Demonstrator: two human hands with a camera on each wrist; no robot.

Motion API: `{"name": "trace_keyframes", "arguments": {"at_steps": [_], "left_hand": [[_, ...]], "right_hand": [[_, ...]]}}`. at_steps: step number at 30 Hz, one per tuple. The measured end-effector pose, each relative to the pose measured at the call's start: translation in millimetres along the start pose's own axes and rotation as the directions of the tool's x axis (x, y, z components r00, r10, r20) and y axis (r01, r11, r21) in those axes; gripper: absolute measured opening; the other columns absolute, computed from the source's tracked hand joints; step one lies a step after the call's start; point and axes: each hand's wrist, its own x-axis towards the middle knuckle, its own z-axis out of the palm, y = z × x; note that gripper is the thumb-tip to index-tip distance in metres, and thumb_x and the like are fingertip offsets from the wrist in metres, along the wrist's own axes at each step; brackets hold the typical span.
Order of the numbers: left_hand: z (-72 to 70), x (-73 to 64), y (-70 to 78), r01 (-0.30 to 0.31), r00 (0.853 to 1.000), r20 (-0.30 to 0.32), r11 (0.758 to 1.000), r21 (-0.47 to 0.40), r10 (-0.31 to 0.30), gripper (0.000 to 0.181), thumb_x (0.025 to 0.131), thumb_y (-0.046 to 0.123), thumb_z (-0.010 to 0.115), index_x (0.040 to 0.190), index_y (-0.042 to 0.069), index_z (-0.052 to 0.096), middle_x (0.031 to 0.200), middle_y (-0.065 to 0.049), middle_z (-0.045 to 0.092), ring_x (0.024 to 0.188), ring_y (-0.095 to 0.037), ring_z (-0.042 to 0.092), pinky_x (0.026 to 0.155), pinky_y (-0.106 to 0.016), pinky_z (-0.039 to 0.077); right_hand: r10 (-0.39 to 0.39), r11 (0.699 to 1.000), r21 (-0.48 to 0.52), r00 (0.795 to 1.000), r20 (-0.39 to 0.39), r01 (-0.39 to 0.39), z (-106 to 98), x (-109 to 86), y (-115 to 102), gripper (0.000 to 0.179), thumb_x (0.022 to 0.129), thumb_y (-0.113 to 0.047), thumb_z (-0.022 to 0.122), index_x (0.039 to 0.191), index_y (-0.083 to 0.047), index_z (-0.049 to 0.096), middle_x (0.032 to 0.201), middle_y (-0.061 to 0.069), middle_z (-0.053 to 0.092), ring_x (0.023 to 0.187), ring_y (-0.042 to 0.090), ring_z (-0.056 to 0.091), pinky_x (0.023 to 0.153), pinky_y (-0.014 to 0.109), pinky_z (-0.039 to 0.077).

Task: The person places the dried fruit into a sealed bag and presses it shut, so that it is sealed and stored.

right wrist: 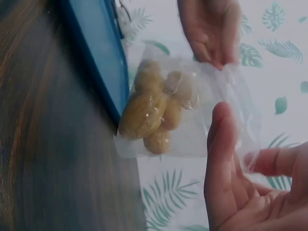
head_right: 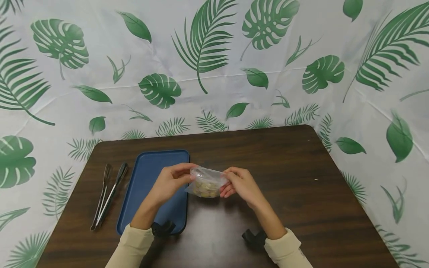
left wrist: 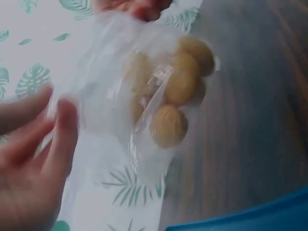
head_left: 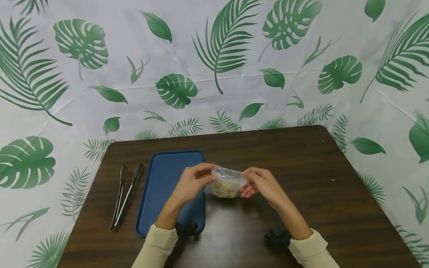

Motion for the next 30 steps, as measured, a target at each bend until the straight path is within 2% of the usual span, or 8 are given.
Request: {"name": "trace_keyframes", "arguments": {"at_steps": [4, 7, 11, 15, 20, 24, 27, 30], "left_hand": [[6.6, 4.9, -5.8, 0.002, 0.974, -0.226, 0.999, -0.034, -0.01, 0.02, 0.094, 0.013, 0.076, 0.113, 0.008, 0.079, 0.101, -0.015, 0.077, 0.082, -0.013, 0.071, 0.079, -0.031, 0.059], [8.8, 8.1, -9.6, -0.022, 0.955, -0.297, 0.995, -0.096, -0.008, 0.017, 0.093, 0.009, 0.076, 0.109, 0.005, 0.08, 0.103, -0.016, 0.077, 0.078, -0.012, 0.069, 0.077, -0.028, 0.058], [10.0, 10.5, -11.1, -0.058, 0.944, -0.329, 0.995, -0.076, 0.03, 0.016, 0.093, 0.007, 0.076, 0.107, 0.003, 0.081, 0.102, -0.017, 0.075, 0.076, -0.012, 0.066, 0.07, -0.023, 0.053], [10.9, 10.7, -10.1, -0.031, 0.938, -0.347, 0.996, -0.083, 0.0, 0.016, 0.092, 0.006, 0.077, 0.106, 0.002, 0.081, 0.095, -0.015, 0.077, 0.074, -0.013, 0.067, 0.069, -0.025, 0.055], [12.9, 10.1, -12.3, 0.026, 0.951, -0.307, 0.998, -0.052, -0.04, 0.015, 0.094, 0.011, 0.075, 0.106, 0.003, 0.079, 0.09, -0.014, 0.075, 0.075, -0.015, 0.065, 0.073, -0.027, 0.054], [16.3, 8.5, -9.1, -0.027, 0.956, -0.292, 0.999, 0.032, 0.035, 0.012, 0.097, 0.012, 0.072, 0.098, 0.003, 0.078, 0.081, -0.018, 0.068, 0.07, -0.018, 0.06, 0.066, -0.024, 0.047], [18.6, 8.1, 2.7, -0.121, 0.946, -0.299, 0.992, 0.045, 0.129, 0.012, 0.098, 0.012, 0.071, 0.095, 0.001, 0.076, 0.078, -0.019, 0.067, 0.067, -0.015, 0.06, 0.061, -0.023, 0.045], [19.8, 9.7, 17.9, -0.206, 0.933, -0.301, 0.979, 0.005, 0.198, 0.013, 0.098, 0.011, 0.07, 0.094, -0.001, 0.074, 0.079, -0.02, 0.067, 0.068, -0.015, 0.062, 0.06, -0.023, 0.046]], "right_hand": [[-0.103, 0.995, 0.02, 0.987, 0.126, 0.101, -6.8, -5.7, 3.9, 0.04, 0.107, -0.021, 0.056, 0.137, 0.006, 0.056, 0.103, 0.02, 0.075, 0.089, 0.021, 0.077, 0.082, 0.045, 0.062], [-0.191, 0.981, -0.01, 0.965, 0.178, 0.195, -9.2, -8.6, 7.6, 0.043, 0.106, -0.016, 0.059, 0.142, 0.006, 0.053, 0.113, 0.027, 0.073, 0.097, 0.021, 0.076, 0.087, 0.047, 0.06], [-0.279, 0.948, -0.126, 0.954, 0.106, 0.291, -6.8, -9.7, 11.0, 0.031, 0.106, -0.015, 0.057, 0.128, 0.005, 0.064, 0.104, 0.025, 0.075, 0.089, 0.019, 0.078, 0.078, 0.043, 0.062], [-0.372, 0.901, -0.249, 0.928, -0.02, 0.356, -2.1, -10.7, 13.3, 0.021, 0.105, -0.012, 0.059, 0.113, 0.002, 0.073, 0.091, 0.016, 0.077, 0.078, 0.022, 0.077, 0.07, 0.036, 0.062], [-0.471, 0.853, -0.311, 0.875, -0.11, 0.419, 2.6, -13.2, 13.0, 0.016, 0.103, -0.012, 0.062, 0.106, -0.005, 0.077, 0.084, 0.008, 0.078, 0.071, 0.022, 0.075, 0.065, 0.03, 0.061], [-0.509, 0.829, -0.333, 0.853, -0.116, 0.449, -1.7, -14.7, 13.4, 0.014, 0.102, -0.012, 0.064, 0.103, -0.01, 0.078, 0.083, 0.003, 0.073, 0.069, 0.013, 0.069, 0.065, 0.027, 0.058], [-0.476, 0.857, -0.264, 0.875, -0.083, 0.442, -9.8, -14.4, 14.8, 0.014, 0.102, -0.01, 0.065, 0.111, -0.009, 0.075, 0.1, 0.005, 0.068, 0.083, 0.014, 0.067, 0.074, 0.025, 0.057], [-0.368, 0.921, -0.125, 0.929, 0.038, 0.369, -16.1, -13.6, 16.8, 0.036, 0.102, -0.009, 0.064, 0.138, -0.01, 0.061, 0.131, 0.006, 0.059, 0.111, 0.019, 0.065, 0.087, 0.026, 0.057]]}}
